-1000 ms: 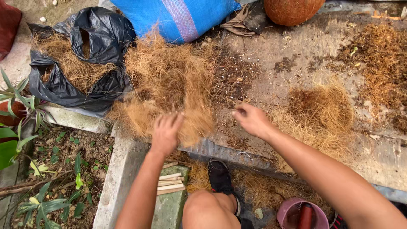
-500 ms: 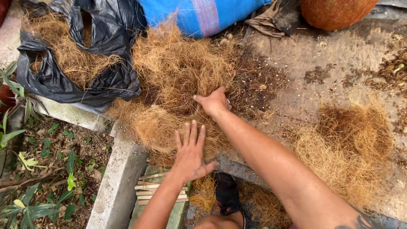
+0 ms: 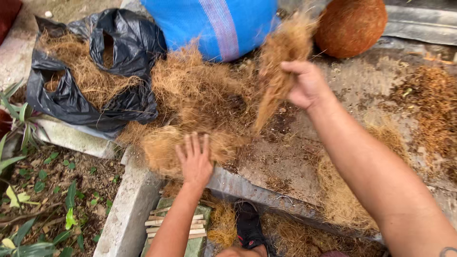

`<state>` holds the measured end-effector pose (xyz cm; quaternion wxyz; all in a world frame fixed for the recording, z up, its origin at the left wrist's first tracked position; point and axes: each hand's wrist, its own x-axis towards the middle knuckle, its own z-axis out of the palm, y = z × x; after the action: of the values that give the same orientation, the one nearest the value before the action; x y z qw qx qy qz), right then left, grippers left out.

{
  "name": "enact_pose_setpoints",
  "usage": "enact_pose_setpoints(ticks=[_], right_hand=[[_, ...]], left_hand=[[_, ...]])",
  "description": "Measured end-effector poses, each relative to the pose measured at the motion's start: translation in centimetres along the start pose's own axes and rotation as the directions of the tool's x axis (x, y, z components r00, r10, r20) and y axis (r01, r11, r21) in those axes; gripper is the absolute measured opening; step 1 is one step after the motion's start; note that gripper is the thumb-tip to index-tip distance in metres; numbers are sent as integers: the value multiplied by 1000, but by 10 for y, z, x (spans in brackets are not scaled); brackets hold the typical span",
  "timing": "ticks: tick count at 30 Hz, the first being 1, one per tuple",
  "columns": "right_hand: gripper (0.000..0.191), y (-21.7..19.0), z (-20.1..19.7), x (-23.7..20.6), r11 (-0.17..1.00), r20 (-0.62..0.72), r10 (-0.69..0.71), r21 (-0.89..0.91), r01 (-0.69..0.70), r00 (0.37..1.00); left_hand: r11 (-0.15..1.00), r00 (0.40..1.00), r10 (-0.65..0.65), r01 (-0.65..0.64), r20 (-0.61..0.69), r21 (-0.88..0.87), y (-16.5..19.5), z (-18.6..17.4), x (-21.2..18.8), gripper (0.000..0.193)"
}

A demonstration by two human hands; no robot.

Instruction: The person gathers loose coconut coir fibers from a pile on a workbench, separates and fluffs them by hand, and forms them into a compact bundle. The person repeatedly picks up, shakes, and compresses the coir to prepare it for use.

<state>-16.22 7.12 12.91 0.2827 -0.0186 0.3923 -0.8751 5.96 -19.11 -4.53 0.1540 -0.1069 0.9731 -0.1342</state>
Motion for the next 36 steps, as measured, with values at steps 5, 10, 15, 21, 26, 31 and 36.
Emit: enact_pose_setpoints(ticks=[5, 10, 15, 21, 26, 31, 36], right_hand=[[72, -74, -22, -64, 983, 303, -169, -18, 182, 938], [79, -81, -42, -120, 976, 423, -202, 7, 220, 883], [63, -55, -64, -161, 989, 191, -144, 58, 135, 971], [38, -19, -107, -167, 957, -128, -37, -291, -2, 991], [30, 3, -124, -168, 874, 50, 278, -427, -231, 959], [38, -29, -120, -186, 741, -72, 390, -568, -359, 918], [50, -85, -157, -217, 916, -191, -252, -363, 170, 949]], left_hand=[[970, 974, -218, 224, -65, 91, -20, -64, 28, 77], [996, 970, 84, -83, 230, -14, 3, -149, -3, 85], [876, 948, 217, -84, 232, -475, 22, -244, -55, 81], [697, 625, 286, -656, -726, -290, 73, -306, -80, 85], [538, 662, 651, -748, -371, -389, 128, -322, -72, 113], [445, 774, 622, -472, -116, -761, 157, -308, -77, 62], [226, 918, 386, -188, -89, -956, 164, -301, -63, 36]])
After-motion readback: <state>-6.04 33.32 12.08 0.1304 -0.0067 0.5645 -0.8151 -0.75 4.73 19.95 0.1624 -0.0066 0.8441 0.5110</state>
